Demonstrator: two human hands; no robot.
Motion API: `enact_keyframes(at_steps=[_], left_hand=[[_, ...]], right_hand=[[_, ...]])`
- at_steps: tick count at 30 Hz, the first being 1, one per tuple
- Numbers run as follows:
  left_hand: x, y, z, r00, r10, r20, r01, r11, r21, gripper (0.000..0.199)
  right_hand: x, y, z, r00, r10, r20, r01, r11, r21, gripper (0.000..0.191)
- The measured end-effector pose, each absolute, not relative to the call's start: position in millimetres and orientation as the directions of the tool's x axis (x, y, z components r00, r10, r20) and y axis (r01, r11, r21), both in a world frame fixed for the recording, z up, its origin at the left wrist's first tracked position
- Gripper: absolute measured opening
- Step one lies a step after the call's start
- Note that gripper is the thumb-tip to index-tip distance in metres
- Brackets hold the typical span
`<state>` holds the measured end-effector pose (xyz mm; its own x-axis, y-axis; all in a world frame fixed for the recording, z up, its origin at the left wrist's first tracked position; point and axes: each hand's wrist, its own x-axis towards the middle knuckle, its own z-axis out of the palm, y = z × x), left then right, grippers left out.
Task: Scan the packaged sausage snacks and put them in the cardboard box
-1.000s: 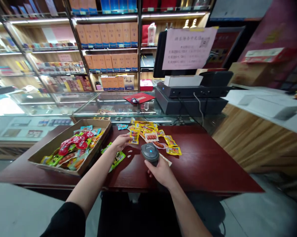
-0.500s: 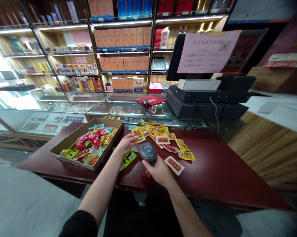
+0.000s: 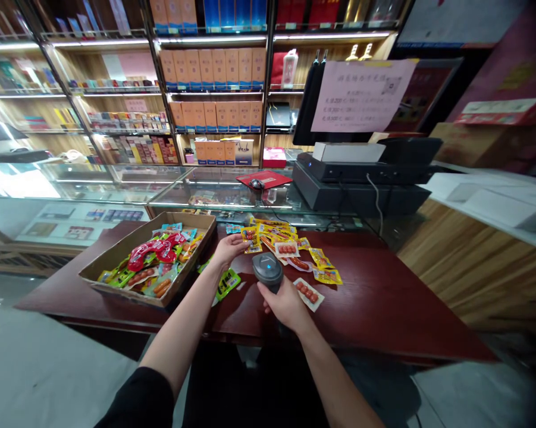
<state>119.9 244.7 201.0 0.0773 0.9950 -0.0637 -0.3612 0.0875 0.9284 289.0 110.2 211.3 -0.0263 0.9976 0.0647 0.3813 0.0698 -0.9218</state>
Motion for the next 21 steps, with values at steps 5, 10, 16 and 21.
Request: enact_keyframes(at_steps=[5,10,16,21], left_hand=[[122,245,201,0.083,0.996,-0.025,-0.311,0.05,0.949,0.037],[123,243,202,0.096,0.995,-0.002,-0.305,0.032,0.952,0.037],[124,240,206,0.132,0.99,-0.044,-0.337,0.086,0.937,0.048],[107,239,220,0.062,0.997,-0.042,-0.319,0.06,0.946,0.048]], right_hand=[[290,110,212,-0.014,0.998,0.06,0.379,0.061,-0.923,0.028],[291,109,211,-0.013,0.998,0.056,0.354,0.057,-0.933,0.028],[293,109,209,-0.014,0.999,0.052,0.318,0.054,-0.947,0.032],[289,113,214,-0.036,0.999,0.034,0.29,0.043,-0.956,0.034]])
